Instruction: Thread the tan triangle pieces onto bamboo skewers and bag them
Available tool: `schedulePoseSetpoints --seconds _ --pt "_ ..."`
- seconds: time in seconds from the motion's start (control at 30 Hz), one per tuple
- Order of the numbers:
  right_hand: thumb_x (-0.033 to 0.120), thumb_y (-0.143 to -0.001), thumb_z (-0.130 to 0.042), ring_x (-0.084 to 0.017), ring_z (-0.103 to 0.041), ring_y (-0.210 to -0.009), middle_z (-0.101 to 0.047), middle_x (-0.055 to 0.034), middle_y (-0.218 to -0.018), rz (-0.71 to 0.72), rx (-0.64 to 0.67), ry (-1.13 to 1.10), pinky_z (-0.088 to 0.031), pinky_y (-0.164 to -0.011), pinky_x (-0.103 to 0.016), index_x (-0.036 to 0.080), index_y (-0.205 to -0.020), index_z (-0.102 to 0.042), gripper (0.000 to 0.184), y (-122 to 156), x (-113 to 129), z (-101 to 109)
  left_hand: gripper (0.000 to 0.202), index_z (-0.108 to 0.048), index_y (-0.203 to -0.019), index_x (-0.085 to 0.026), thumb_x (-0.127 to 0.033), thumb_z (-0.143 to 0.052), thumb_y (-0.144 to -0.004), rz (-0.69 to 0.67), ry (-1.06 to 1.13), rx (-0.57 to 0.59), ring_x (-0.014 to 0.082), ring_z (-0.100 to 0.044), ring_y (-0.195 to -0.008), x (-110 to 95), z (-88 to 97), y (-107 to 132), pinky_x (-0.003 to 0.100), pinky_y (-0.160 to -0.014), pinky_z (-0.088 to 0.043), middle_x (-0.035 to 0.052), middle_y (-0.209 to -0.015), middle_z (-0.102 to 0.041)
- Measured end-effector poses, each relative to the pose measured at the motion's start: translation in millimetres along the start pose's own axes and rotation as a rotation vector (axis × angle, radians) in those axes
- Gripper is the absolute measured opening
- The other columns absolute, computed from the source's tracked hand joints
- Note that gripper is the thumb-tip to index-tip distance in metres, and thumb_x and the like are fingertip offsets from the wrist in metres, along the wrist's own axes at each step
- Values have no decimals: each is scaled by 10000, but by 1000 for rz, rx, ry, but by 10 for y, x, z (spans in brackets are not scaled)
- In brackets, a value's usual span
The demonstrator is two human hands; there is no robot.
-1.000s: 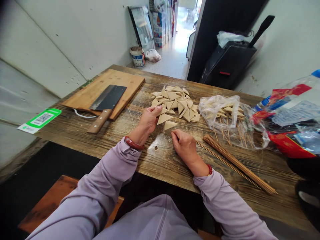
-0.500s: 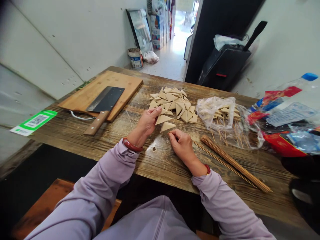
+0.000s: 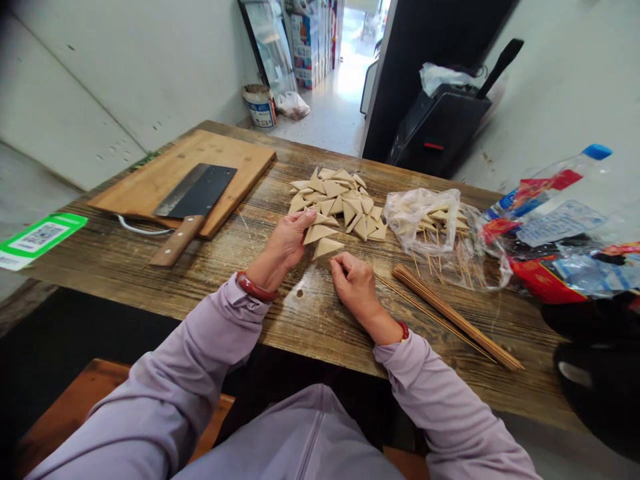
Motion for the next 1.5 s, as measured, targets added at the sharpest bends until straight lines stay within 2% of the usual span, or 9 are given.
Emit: schedulePoseSetpoints --seconds 0.27,0.47,0.63,0.7,0.8,0.87,1.0,1.3,1.5 --pt "342 -940 -540 -162 -568 -566 -602 6 -579 -9 -20 -36 -421 -628 -300 227 -708 -606 267 -8 2 10 239 -710 -754 -128 -273 -888 -690 18 19 13 123 -679 -674 3 -8 2 242 -729 -529 15 -711 -729" --pt "366 -929 -538 -134 -528 -501 -584 26 -545 -116 -18 -207 -417 -574 -272 217 -725 -612 263 -38 -63 1 264 -715 -851 -134 -351 -842 -771 64 -3 109 147 -715 -754 -80 -49 17 229 -711 -535 37 -783 -760" --pt "390 -916 -553 -125 -503 -479 -585 27 -552 -179 -62 -246 -389 -534 -263 215 -741 -623 258 -62 -133 19 330 -674 -856 -147 -469 -741 -871 171 43 49 140 -706 -684 -113 17 14 265 -709 -562 43 -766 -743" --pt "396 -915 -554 -126 -501 -476 -580 30 -547 -182 -70 -259 -384 -529 -262 217 -744 -622 256 -68 -156 16 309 -670 -846 -142 -437 -761 -861 184 36 71 139 -702 -671 -113 14 22 272 -708 -564 40 -758 -735" --pt "403 -914 -554 -127 -500 -474 -579 33 -543 -176 -77 -285 -386 -533 -264 217 -755 -625 255 -73 -175 7 237 -701 -906 -118 -259 -844 -779 150 -5 172 133 -704 -721 -107 -31 43 260 -733 -556 45 -834 -751" --pt "408 -914 -553 -130 -505 -480 -581 31 -538 -169 -82 -285 -393 -548 -268 214 -757 -629 261 -79 -174 7 316 -711 -981 -110 -139 -870 -709 111 -11 207 134 -710 -797 -94 -46 47 253 -770 -546 54 -925 -762" --pt "415 -915 -543 -137 -517 -496 -567 32 -518 -158 -87 -264 -401 -575 -273 206 -778 -647 271 -91 -164 17 479 -686 -1065 -145 -19 -858 -636 74 6 143 137 -707 -871 -31 2 8 269 -845 -525 45 -994 -761" --pt "447 -903 -546 -127 -476 -475 -545 40 -502 -199 -64 -323 -386 -548 -268 203 -784 -650 290 -97 -181 -5 562 -680 -1129 -179 16 -793 -614 9 -49 101 134 -684 -871 37 42 -47 229 -759 -487 19 -978 -760" --pt "454 -902 -546 -128 -475 -483 -552 39 -524 -196 -63 -331 -370 -548 -272 211 -782 -644 288 -95 -177 -7 476 -661 -1116 -177 -64 -810 -678 33 -27 114 118 -675 -811 -49 6 0 242 -744 -509 21 -995 -740"
Point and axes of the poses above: each hand's wrist, its own y-axis away from the middle knuckle, its own z-axis out of the back of the hand, x = y × z, the point moved 4 cm from there along -y, towards the middle knuckle
